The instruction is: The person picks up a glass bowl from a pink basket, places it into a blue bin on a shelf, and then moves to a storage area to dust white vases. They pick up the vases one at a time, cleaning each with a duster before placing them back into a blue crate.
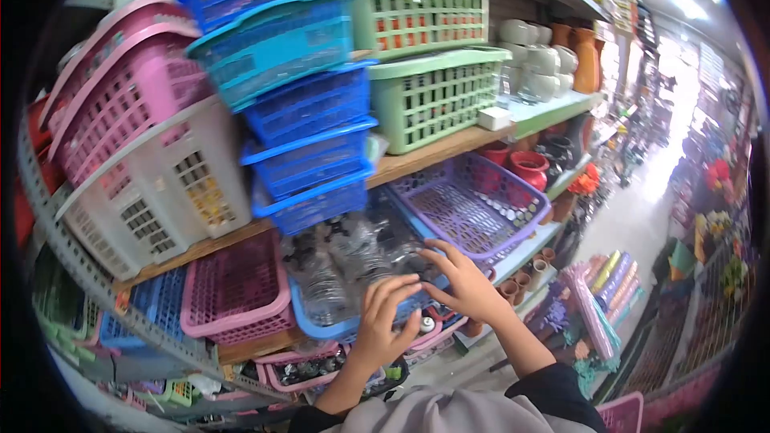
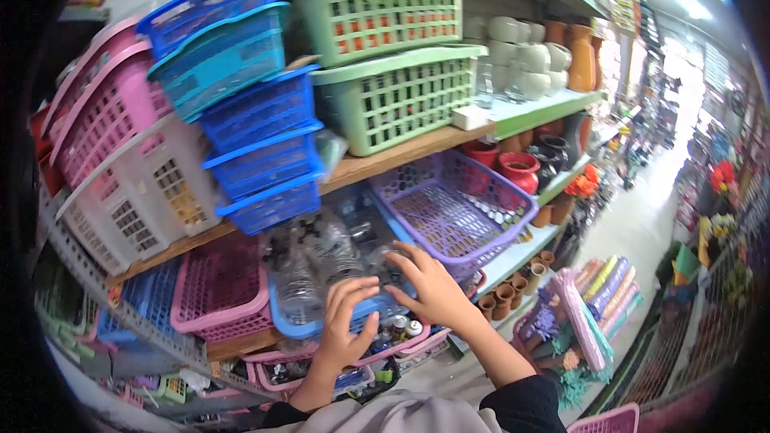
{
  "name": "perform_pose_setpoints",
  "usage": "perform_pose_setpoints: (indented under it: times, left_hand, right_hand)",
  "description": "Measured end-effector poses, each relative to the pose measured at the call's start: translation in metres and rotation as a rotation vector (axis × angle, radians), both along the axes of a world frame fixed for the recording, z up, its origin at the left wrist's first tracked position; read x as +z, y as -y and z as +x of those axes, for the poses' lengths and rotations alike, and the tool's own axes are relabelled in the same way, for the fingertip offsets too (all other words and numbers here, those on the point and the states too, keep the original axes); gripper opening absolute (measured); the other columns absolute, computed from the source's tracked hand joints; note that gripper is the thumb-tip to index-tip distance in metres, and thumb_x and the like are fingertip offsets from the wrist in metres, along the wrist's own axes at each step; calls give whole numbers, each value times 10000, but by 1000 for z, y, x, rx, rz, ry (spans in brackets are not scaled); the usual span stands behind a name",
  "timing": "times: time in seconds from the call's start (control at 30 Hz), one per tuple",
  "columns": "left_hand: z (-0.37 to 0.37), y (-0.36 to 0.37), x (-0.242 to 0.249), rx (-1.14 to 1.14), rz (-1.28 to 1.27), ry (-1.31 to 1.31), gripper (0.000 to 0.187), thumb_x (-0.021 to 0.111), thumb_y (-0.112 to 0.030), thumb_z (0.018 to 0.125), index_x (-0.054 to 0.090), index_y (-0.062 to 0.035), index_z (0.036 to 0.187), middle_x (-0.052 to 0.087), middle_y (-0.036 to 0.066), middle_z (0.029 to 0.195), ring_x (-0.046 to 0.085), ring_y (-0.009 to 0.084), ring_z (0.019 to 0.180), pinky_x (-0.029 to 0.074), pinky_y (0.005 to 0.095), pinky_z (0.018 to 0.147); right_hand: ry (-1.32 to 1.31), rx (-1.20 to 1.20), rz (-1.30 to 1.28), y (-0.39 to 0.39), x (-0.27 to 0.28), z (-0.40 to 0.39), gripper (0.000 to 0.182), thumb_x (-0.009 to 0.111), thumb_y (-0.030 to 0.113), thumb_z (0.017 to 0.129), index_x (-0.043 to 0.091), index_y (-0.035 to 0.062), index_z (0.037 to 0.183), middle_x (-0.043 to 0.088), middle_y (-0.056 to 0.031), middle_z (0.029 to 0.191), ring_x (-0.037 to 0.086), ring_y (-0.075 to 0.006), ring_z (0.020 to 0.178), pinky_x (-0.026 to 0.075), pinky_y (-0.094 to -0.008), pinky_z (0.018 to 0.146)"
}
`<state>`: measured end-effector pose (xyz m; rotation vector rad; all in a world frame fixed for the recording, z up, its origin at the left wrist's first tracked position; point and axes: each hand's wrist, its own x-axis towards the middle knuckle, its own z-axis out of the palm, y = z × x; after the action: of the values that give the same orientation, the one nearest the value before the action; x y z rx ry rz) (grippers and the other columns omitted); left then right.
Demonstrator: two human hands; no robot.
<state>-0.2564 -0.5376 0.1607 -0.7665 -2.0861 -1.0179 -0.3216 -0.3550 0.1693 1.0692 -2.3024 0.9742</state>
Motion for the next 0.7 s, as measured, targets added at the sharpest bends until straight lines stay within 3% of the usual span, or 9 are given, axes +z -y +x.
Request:
perform_pose_setpoints:
  times: [0.2, 0.33, 0.53, 0.7]
  left_hand:
    - [-19, -83, -31, -407, 34, 135, 297, 609, -56, 787, 557, -11, 1076, 579, 128, 1105, 551, 302, 1000, 426, 388, 866]
    - [-17, -147, -53, -668, -1, 213, 287, 600, -70, 796, 563, -34, 1078, 584, 119, 1067, 558, 295, 991, 431, 388, 859]
    - [21, -251, -81, -1063, -149, 310, 271, 581, -87, 805, 563, -41, 1071, 593, 98, 1046, 568, 275, 981, 434, 381, 855]
    - [95, -327, -106, -1439, -294, 522, 232, 557, -49, 822, 568, -24, 1053, 605, 100, 1007, 581, 246, 945, 441, 354, 836]
  right_hand:
    - [153, -138, -42, -78, -34, 44, 421, 635, 174, 794, 525, 60, 1183, 482, -174, 1241, 507, -335, 1092, 414, -410, 904]
    - [152, -378, -75, -133, -56, 104, 369, 620, 162, 816, 534, 40, 1153, 516, -162, 1190, 527, -318, 1063, 431, -396, 884]
    - [240, -877, -111, -205, -95, 233, 289, 616, 147, 812, 573, 44, 1079, 579, -120, 1091, 572, -299, 975, 459, -392, 838]
    - [376, -1385, -201, -223, -117, 358, 260, 587, 196, 830, 605, 63, 1053, 611, -127, 1004, 591, -304, 924, 472, -392, 797]
